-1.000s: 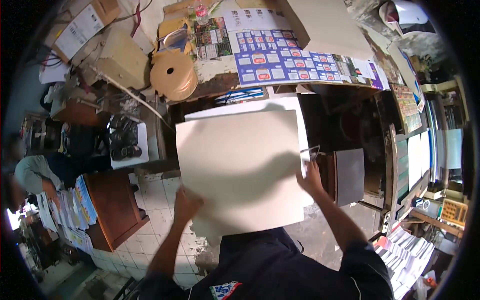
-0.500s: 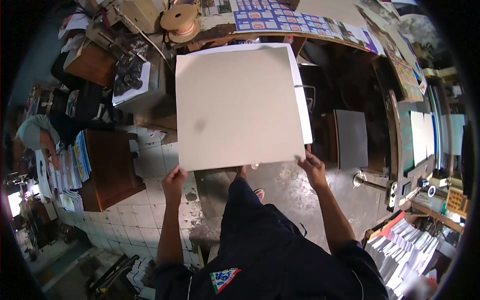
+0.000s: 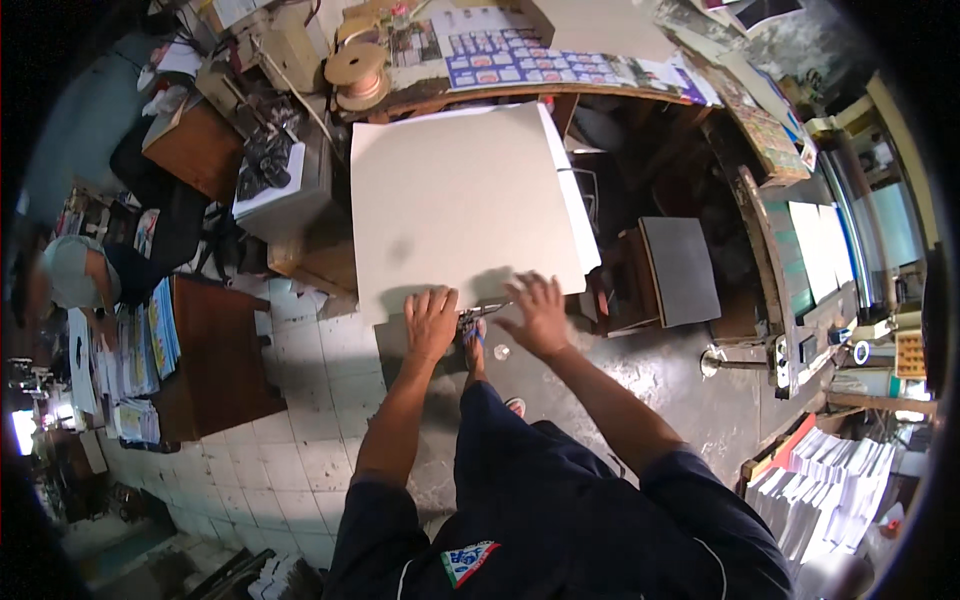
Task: The person bundles paper sheets by aligning them on a table, rolling the stack tightly by hand, and securing it with tape from a dispenser.
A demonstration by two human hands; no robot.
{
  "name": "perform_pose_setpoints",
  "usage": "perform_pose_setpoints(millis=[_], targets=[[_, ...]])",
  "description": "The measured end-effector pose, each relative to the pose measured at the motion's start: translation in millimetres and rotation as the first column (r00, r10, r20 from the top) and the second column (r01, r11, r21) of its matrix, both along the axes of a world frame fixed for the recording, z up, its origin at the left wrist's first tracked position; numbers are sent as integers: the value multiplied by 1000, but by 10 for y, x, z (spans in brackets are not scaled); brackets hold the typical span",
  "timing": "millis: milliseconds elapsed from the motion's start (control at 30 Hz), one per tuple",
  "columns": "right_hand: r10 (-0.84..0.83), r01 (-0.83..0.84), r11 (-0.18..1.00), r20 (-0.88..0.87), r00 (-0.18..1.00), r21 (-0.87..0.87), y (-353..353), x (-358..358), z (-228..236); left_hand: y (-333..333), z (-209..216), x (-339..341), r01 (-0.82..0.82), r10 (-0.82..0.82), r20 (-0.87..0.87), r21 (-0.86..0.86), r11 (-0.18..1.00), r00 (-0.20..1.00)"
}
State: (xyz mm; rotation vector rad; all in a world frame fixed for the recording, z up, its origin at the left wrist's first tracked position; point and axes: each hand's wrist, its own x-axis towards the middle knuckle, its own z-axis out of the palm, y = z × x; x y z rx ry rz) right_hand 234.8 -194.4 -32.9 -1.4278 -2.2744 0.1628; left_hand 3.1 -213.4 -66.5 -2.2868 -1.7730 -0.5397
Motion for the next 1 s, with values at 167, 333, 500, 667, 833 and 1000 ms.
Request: perform_pose_setpoints(millis=[167, 333, 500, 667, 833, 1000], targets=[[-49, 44, 992, 47, 998, 115, 248, -101, 79, 271, 467, 50, 94, -107, 77, 158, 983, 991], [-66, 69, 974, -22, 998, 214, 594, -224, 366, 481, 825, 32, -86, 45, 195, 206, 975, 980], [14, -21, 998, 105, 994, 65, 669, -246, 216, 479, 501, -62, -144, 145, 180, -17, 989, 973], [22, -22, 1000, 73, 997, -7, 705, -175, 76, 532, 351, 36, -136, 160, 278, -106, 985, 947], [43, -33, 989, 72, 996, -142, 773, -207, 195, 593, 418, 15, -149, 192, 295, -164, 975, 936], [-32, 30, 999, -73, 997, -26, 595, -13, 688, 412, 1071, 35, -118, 138, 240, -98, 988, 961]])
